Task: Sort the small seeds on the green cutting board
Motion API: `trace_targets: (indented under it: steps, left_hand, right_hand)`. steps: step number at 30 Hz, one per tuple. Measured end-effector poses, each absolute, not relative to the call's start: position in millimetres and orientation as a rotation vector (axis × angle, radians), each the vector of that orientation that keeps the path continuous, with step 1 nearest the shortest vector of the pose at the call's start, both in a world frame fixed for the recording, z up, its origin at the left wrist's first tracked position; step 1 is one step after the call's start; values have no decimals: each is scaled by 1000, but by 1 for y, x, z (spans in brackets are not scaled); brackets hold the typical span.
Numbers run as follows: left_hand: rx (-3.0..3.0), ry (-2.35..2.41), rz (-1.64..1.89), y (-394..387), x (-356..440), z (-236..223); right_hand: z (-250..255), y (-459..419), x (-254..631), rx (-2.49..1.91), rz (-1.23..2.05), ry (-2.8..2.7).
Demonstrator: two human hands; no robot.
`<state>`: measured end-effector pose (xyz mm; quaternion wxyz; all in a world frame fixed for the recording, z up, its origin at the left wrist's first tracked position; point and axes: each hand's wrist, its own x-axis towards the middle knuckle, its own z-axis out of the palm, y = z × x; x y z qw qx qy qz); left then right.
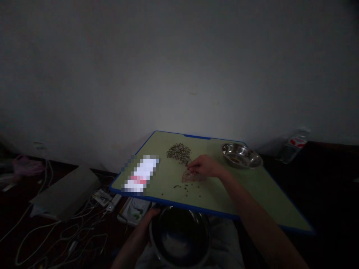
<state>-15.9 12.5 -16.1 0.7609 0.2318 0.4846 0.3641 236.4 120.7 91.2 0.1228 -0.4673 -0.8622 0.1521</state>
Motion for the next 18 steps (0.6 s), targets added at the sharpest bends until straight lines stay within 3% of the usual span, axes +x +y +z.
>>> trace_targets:
  steps: [18]
  left_hand:
    - [548, 1127, 802, -1, -4, -12]
  right_hand:
    - [55, 45, 273, -1701, 318, -2007]
